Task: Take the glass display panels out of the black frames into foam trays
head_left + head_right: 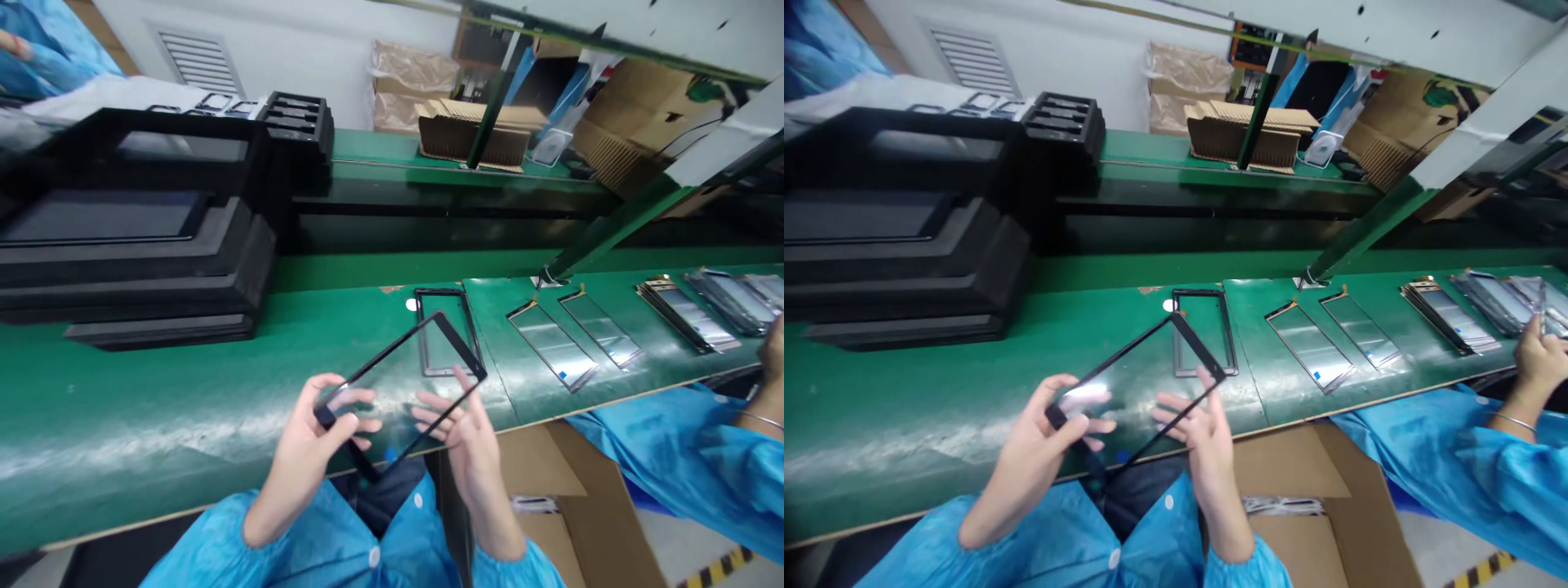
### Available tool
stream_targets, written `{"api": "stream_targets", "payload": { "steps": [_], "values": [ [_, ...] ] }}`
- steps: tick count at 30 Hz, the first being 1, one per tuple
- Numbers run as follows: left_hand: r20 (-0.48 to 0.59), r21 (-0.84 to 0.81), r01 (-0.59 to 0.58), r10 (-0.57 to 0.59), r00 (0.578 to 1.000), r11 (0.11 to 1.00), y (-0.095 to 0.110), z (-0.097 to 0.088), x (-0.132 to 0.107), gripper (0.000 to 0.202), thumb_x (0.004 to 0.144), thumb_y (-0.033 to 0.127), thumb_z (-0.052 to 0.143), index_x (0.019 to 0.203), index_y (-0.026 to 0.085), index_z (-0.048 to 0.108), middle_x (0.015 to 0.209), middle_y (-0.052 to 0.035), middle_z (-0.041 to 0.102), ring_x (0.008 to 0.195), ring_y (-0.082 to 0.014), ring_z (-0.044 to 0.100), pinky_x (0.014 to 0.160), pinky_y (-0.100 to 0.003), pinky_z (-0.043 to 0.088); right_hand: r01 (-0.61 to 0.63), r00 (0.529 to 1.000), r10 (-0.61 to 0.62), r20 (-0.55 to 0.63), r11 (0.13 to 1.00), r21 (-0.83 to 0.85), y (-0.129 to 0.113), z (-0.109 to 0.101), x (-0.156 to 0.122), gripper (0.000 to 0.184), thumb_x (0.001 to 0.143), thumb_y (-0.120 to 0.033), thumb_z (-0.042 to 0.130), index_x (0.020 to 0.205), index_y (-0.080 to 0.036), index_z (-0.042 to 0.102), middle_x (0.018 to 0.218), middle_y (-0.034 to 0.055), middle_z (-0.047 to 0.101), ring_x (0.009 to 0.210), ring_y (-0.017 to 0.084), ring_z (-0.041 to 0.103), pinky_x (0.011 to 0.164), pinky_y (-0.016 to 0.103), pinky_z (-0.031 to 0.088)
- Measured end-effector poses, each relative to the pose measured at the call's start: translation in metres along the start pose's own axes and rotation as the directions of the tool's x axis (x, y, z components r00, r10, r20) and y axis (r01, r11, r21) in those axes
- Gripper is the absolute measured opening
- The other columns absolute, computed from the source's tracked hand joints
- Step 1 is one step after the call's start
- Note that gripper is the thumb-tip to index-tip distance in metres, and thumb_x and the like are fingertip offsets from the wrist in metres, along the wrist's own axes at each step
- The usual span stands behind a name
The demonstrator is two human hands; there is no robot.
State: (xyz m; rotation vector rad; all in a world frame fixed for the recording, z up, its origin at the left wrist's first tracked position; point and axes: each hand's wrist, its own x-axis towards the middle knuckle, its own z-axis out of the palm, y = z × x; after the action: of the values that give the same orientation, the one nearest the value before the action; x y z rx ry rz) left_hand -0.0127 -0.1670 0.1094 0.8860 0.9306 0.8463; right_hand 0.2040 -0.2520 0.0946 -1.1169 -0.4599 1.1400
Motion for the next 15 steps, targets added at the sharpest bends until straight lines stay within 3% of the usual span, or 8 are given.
{"api": "stream_targets", "payload": {
  "steps": [3,5,10,15],
  "values": [
    [0.213,0.024,0.081,-0.084,0.973,0.996,-0.012,0.005,-0.004,0.081,0.086,0.038,0.089,0.152,0.027,0.042,0.127,-0.0158,0.078,0.104,-0.0301,0.081,0.084,-0.036,0.065,0.004,0.998,-0.007,-0.065,0.999,-0.052,0.011,0.016,0.001,0.097,0.092,-0.046,0.081,0.167,-0.027,0.021,0.109,0.0094,0.084,0.084,0.025,0.084,0.071,0.034,0.067],
    [0.311,0.084,0.127,-0.147,0.939,0.988,-0.012,0.003,-0.005,0.079,0.09,0.046,0.084,0.156,0.023,0.046,0.127,-0.0199,0.078,0.106,-0.0298,0.079,0.086,-0.035,0.064,0.017,0.995,-0.025,-0.092,0.996,-0.09,0.009,0.022,0.002,0.09,0.095,-0.04,0.078,0.166,-0.026,0.025,0.101,0.0066,0.083,0.075,0.022,0.083,0.06,0.028,0.065],
    [0.375,0.226,0.193,-0.268,0.887,0.955,0.005,-0.008,-0.004,0.068,0.097,0.061,0.069,0.149,0.018,0.063,0.123,-0.0226,0.08,0.093,-0.0287,0.081,0.071,-0.031,0.06,-0.001,1.0,-0.001,-0.023,0.994,-0.112,-0.008,0.025,0.0,0.09,0.092,-0.038,0.079,0.166,-0.024,0.03,0.09,0.0043,0.083,0.066,0.02,0.081,0.052,0.023,0.062],
    [0.415,0.261,0.196,-0.293,0.861,0.945,0.015,-0.01,-0.004,0.066,0.097,0.049,0.073,0.154,0.018,0.059,0.126,-0.0236,0.079,0.097,-0.0299,0.082,0.078,-0.035,0.061,-0.008,1.0,0.005,-0.029,0.994,-0.107,-0.013,0.027,-0.004,0.089,0.092,-0.037,0.079,0.166,-0.024,0.032,0.09,0.004,0.083,0.066,0.019,0.081,0.053,0.022,0.062]
  ]
}}
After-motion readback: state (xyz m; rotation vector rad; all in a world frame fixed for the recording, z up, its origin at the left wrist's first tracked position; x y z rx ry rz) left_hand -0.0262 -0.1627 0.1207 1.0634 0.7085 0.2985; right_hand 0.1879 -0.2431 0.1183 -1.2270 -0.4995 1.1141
